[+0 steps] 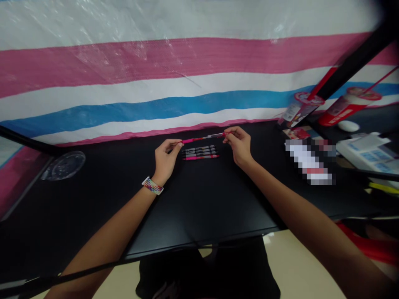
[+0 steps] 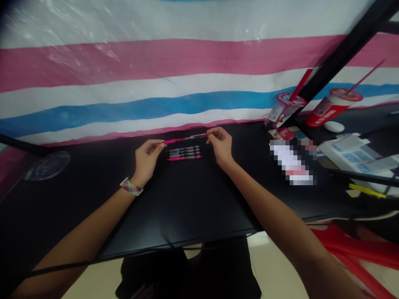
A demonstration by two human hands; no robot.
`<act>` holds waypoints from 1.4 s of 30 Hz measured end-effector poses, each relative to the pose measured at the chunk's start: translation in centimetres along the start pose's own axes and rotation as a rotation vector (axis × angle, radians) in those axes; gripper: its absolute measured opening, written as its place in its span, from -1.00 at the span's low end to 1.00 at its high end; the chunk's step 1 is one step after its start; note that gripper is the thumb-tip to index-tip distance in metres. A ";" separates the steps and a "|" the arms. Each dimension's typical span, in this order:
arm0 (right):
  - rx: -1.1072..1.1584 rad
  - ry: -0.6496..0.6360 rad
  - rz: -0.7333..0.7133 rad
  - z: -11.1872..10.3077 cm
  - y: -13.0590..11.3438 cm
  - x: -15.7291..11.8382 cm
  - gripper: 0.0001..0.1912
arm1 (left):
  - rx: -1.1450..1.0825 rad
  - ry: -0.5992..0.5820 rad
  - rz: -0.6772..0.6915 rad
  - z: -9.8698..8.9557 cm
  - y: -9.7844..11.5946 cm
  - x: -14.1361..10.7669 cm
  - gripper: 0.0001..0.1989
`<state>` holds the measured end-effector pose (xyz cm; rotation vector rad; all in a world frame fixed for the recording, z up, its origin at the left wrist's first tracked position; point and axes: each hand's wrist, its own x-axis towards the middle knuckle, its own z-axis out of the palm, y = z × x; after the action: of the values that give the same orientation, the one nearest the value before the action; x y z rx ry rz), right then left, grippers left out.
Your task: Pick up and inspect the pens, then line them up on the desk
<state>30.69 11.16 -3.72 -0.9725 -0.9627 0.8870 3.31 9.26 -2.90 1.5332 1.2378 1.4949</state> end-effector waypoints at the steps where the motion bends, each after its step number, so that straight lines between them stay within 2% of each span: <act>1: -0.001 0.005 0.000 -0.1 0.0 0.1 -0.91 | -0.002 0.000 0.001 0.0 0.0 0.0 -0.87; 13: -0.030 -0.005 0.026 -0.1 -0.2 0.0 -0.92 | -0.003 -0.013 0.007 0.1 0.2 0.0 -0.87; 18: -0.039 -0.055 0.060 0.1 -0.4 -0.2 -0.89 | 0.015 -0.031 0.001 0.1 0.3 0.0 -0.86; 26: 0.021 -0.099 0.067 0.4 -0.8 -0.6 -0.88 | 0.089 -0.041 0.015 0.1 1.0 -0.1 -0.72; 34: -0.025 -0.286 0.084 0.8 -1.1 -1.3 -0.84 | 0.152 -0.104 0.037 0.0 0.8 0.1 -0.51; 36: -0.017 -0.279 0.087 0.8 -1.0 -1.3 -0.85 | 0.145 -0.119 0.047 0.0 0.7 0.1 -0.59; 39: -0.006 -0.260 0.140 0.7 -0.9 -1.2 -0.85 | 0.096 -0.142 0.078 0.1 0.7 -0.1 -0.87; 42: 0.010 -0.261 0.184 0.8 -0.9 -1.3 -0.81 | 0.065 -0.140 0.094 0.3 0.8 -0.3 -0.81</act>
<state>29.68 9.89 -2.98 -0.9633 -1.0993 1.1944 3.76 8.78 -2.26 1.7289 1.1570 1.3909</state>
